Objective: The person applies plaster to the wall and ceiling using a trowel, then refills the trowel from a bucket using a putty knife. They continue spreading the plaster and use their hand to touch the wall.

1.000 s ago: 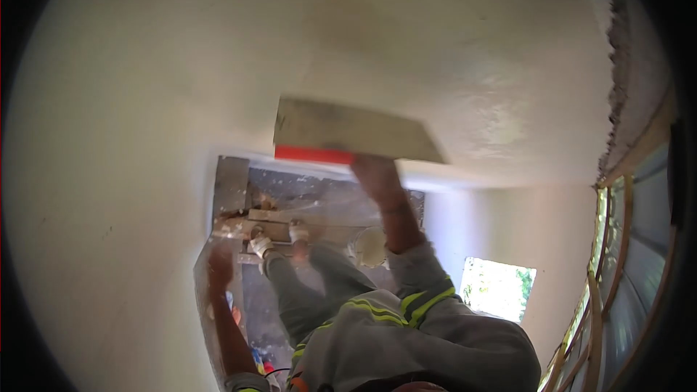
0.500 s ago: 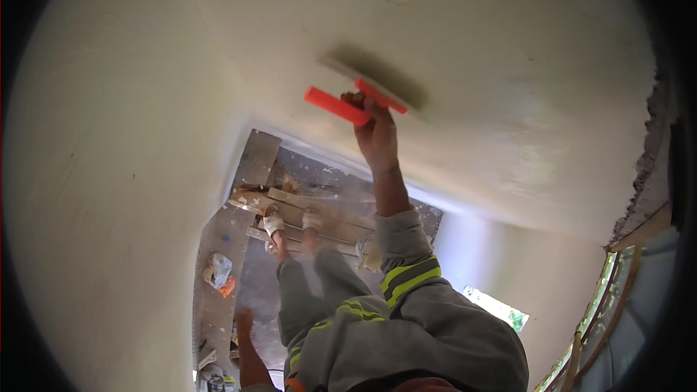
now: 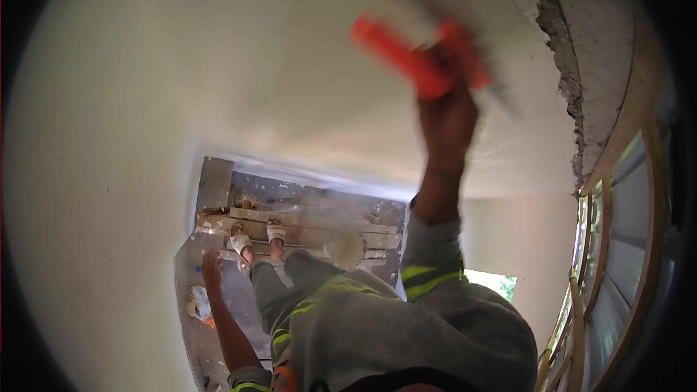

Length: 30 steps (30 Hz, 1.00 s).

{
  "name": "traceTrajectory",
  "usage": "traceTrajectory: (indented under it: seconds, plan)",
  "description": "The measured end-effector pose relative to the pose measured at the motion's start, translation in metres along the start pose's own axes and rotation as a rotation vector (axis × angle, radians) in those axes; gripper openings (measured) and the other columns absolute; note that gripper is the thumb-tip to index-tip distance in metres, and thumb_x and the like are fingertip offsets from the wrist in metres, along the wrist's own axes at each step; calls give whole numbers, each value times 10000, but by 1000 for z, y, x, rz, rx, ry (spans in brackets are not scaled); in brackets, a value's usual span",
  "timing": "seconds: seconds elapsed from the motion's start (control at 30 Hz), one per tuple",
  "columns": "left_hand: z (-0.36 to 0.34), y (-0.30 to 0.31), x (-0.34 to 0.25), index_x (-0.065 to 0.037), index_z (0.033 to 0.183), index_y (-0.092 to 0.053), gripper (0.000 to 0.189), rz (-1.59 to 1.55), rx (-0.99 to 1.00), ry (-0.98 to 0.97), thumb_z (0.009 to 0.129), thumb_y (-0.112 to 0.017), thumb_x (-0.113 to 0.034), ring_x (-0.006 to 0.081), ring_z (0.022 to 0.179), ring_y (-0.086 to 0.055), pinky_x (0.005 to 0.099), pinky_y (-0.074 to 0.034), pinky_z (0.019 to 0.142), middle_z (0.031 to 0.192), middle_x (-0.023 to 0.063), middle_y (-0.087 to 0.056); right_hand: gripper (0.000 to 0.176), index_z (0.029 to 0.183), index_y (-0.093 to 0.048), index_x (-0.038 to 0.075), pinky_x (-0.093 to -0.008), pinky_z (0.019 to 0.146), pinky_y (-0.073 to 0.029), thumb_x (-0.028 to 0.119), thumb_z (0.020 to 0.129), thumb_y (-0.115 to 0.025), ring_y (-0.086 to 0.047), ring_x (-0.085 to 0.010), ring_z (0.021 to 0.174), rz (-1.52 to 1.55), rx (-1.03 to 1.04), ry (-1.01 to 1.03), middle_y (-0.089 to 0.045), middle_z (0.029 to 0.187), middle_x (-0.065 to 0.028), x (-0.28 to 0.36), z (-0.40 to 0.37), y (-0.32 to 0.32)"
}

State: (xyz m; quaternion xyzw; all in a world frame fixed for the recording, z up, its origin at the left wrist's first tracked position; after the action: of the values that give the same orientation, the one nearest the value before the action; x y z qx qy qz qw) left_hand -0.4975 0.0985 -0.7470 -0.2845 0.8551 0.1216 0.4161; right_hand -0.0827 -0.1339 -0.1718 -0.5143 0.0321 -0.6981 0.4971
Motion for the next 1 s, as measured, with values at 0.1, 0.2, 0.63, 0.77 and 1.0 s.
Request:
traceTrajectory:
  seconds: [0.1,0.2,0.63,0.77,1.0]
  plan:
    - [-36,16,0,-68,1088,-600,322,60,-23,82,963,-501,-347,154,793,-628,278,-479,628,957,46,-632,312,1234,-503,-48,-483,1082,-374,158,1000,-486,-586,-284,1054,-22,-381,-282,-617,999,-113,-92,-93,102]
    - [-55,48,30,-68,1061,-600,286,61,-62,136,956,-509,-318,157,798,-631,295,-478,620,916,36,-628,238,1160,-534,-44,-458,1000,-447,109,981,-501,-616,-295,985,-39,-470,-359,-622,968,-119,-125,-107,154]
    - [-33,79,31,-89,1016,-603,222,141,-64,301,891,-553,-266,198,812,-617,361,-479,619,896,40,-610,258,1187,-512,-47,-409,915,-517,99,978,-472,-614,-249,1002,-115,-61,77,-607,1028,-151,98,103,-30]
    - [-14,57,5,-88,1039,-594,283,99,-73,210,902,-548,-331,213,806,-615,351,-480,620,959,50,-619,258,1186,-515,-39,-428,920,-514,114,982,-472,-621,-260,969,-143,150,82,-606,1022,-147,127,84,-60]
    - [-20,65,3,-89,1137,-570,365,125,-16,226,922,-539,-383,243,875,-611,388,-482,689,1040,74,-618,178,997,-578,-6,-345,672,-553,145,914,-623,-623,-178,691,-886,-791,-430,-603,787,-89,-9,-179,68]
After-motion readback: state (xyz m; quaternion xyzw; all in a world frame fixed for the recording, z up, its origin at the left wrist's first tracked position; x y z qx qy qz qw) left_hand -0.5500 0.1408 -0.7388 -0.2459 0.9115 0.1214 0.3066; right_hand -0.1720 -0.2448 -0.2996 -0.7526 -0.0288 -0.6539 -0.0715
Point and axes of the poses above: each hand's wrist, its own z-axis towards the middle knuckle, its own y-axis out of the back of the hand, x = y × z, the point moved 4 cm from there along z, towards the middle knuckle
